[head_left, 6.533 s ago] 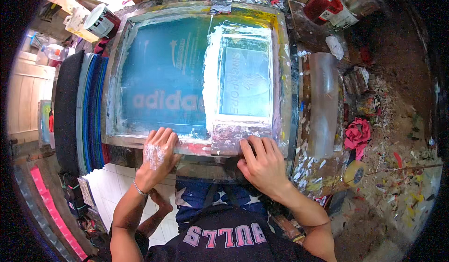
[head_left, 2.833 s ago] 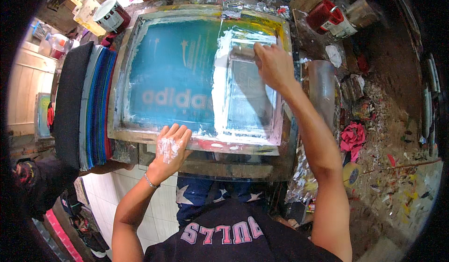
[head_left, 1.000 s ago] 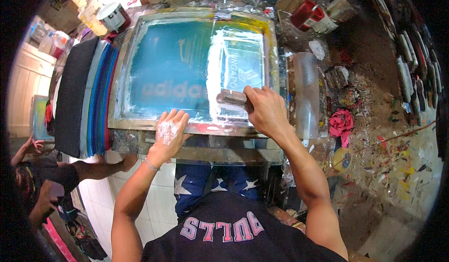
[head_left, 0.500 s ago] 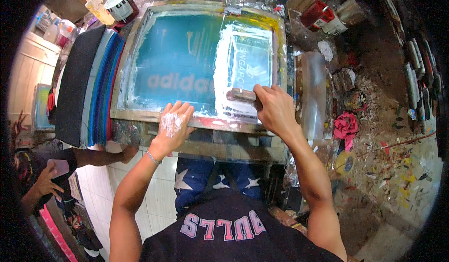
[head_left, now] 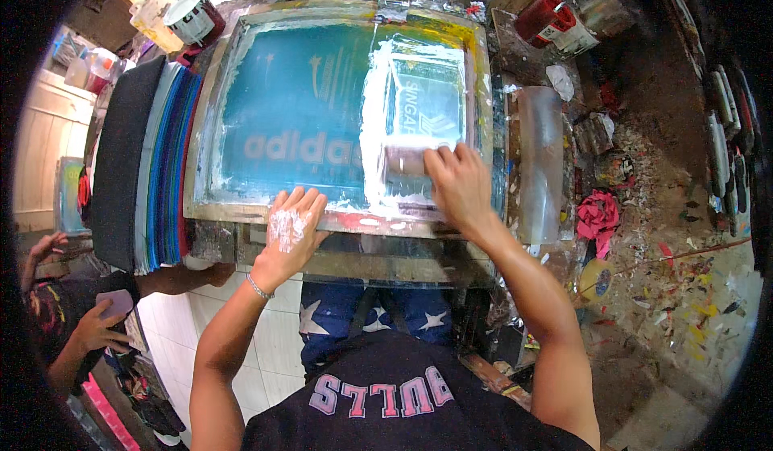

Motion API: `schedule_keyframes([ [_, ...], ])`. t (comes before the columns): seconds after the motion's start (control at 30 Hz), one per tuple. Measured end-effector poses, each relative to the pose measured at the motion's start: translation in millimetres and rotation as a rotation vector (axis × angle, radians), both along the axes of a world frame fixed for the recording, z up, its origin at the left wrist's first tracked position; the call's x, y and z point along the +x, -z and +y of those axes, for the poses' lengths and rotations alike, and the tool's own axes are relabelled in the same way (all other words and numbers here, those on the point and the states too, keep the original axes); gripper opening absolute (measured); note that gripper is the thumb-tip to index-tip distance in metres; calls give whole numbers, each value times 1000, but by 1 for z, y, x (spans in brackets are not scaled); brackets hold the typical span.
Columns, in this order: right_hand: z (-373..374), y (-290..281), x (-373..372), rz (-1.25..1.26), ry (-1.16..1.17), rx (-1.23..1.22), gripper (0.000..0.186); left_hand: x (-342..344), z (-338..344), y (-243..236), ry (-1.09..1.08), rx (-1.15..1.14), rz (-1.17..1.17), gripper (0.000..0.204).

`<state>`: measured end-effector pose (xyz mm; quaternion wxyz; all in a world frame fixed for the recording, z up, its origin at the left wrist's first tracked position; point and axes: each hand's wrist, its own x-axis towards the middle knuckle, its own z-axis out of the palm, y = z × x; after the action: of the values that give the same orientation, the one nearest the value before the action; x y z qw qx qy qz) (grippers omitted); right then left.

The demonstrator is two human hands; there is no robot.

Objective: The person performs screen printing on a black handbag using a squeegee and white ink. They repeatedly pull ink across the screen, lift the screen to reveal the printed logo, and wipe the squeegee with a pink cloth between passes.

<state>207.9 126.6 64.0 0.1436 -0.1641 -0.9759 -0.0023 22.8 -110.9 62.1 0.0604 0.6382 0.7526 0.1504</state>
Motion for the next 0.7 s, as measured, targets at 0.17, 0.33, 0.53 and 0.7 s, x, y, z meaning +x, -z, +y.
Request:
schedule_keyframes([
  [0.17,94,4,-79,90,14,78,23,1,1,-5,-12,-46,-28,46],
  [0.33,155,-50,-112,-226,75,-185,32,1,3,-7,-29,-104,-45,46],
  [0.53,193,-48,-158,-151,80,-103,39,0,4,-9,-26,-88,-43,46],
  [0.7,193,-34,-171,-262,69,-113,40,0,5,-9,-38,-164,-53,45],
])
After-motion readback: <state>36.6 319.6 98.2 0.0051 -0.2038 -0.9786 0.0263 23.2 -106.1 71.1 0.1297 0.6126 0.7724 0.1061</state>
